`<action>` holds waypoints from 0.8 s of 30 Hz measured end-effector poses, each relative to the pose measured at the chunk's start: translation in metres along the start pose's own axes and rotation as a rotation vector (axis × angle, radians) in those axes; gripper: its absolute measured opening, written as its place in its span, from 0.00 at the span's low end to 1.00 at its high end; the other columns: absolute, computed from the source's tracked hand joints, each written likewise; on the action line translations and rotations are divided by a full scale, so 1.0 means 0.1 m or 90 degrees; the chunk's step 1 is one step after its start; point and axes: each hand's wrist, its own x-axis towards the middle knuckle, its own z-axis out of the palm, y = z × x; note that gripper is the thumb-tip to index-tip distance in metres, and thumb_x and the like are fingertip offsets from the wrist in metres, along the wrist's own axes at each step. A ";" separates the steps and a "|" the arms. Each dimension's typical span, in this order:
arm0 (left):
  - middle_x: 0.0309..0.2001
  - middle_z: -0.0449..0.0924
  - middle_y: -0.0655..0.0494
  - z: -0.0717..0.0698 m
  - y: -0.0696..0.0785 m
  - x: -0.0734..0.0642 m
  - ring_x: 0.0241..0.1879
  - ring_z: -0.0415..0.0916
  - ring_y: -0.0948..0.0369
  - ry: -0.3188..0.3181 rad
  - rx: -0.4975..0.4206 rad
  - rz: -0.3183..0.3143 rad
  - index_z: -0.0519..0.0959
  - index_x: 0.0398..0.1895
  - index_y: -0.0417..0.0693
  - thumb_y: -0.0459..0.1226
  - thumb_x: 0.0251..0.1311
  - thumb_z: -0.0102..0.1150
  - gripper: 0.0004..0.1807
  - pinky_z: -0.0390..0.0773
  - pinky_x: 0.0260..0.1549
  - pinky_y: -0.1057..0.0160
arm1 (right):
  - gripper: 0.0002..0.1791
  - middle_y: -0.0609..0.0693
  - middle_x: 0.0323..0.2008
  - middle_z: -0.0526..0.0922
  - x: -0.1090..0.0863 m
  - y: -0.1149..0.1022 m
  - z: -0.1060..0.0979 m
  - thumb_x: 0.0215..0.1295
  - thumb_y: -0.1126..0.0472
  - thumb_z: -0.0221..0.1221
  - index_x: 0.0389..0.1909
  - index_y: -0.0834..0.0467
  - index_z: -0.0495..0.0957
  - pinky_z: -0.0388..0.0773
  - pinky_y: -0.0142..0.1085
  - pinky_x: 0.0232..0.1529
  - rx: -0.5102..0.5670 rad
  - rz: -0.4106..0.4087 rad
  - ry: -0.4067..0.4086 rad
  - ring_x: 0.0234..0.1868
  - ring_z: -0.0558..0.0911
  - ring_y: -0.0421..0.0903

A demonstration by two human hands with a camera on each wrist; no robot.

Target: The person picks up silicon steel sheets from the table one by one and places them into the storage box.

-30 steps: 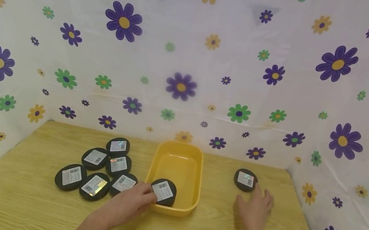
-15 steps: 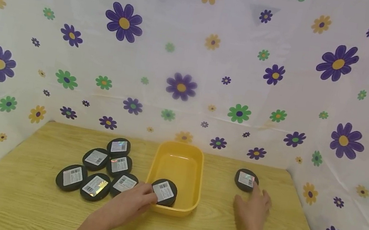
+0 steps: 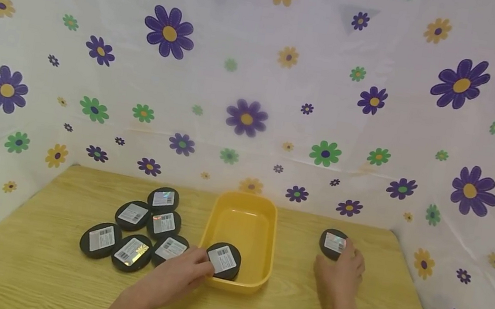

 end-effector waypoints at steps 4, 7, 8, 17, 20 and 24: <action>0.34 0.66 0.62 -0.01 0.00 0.00 0.35 0.65 0.63 -0.002 0.000 -0.004 0.78 0.36 0.56 0.31 0.60 0.64 0.08 0.70 0.29 0.73 | 0.52 0.81 0.67 0.45 0.08 0.05 -0.02 0.61 0.56 0.64 0.74 0.71 0.41 0.51 0.70 0.63 -0.002 -0.003 -0.012 0.67 0.49 0.78; 0.34 0.66 0.62 -0.01 0.00 0.00 0.35 0.65 0.63 -0.009 -0.002 -0.007 0.78 0.36 0.56 0.32 0.61 0.64 0.08 0.70 0.29 0.74 | 0.54 0.81 0.68 0.43 0.15 0.06 -0.04 0.61 0.56 0.63 0.75 0.70 0.38 0.51 0.69 0.66 -0.009 0.002 -0.026 0.68 0.47 0.78; 0.34 0.66 0.62 -0.01 0.00 0.00 0.35 0.65 0.63 -0.011 -0.003 -0.008 0.78 0.36 0.56 0.32 0.61 0.64 0.08 0.70 0.29 0.74 | 0.54 0.81 0.68 0.43 0.17 0.06 -0.05 0.62 0.55 0.63 0.75 0.70 0.37 0.51 0.69 0.66 -0.011 0.002 -0.031 0.68 0.47 0.78; 0.35 0.67 0.62 -0.02 0.00 0.00 0.36 0.65 0.63 -0.020 -0.009 -0.012 0.79 0.37 0.56 0.33 0.62 0.64 0.07 0.71 0.31 0.73 | 0.58 0.82 0.69 0.42 0.29 0.06 -0.09 0.61 0.54 0.64 0.76 0.69 0.32 0.52 0.70 0.65 -0.011 0.006 -0.070 0.69 0.46 0.79; 0.34 0.67 0.62 -0.02 0.00 0.00 0.36 0.65 0.64 -0.023 -0.011 -0.016 0.79 0.37 0.56 0.34 0.63 0.63 0.06 0.71 0.31 0.73 | 0.58 0.82 0.69 0.43 0.30 0.07 -0.07 0.62 0.53 0.64 0.75 0.70 0.31 0.51 0.69 0.66 -0.015 0.010 -0.077 0.69 0.47 0.79; 0.34 0.67 0.63 -0.01 0.00 0.00 0.37 0.66 0.63 -0.021 -0.006 -0.017 0.79 0.37 0.57 0.35 0.63 0.63 0.05 0.72 0.32 0.73 | 0.57 0.82 0.68 0.45 0.31 0.07 -0.05 0.62 0.53 0.63 0.75 0.71 0.32 0.52 0.69 0.66 -0.021 0.006 -0.078 0.68 0.49 0.79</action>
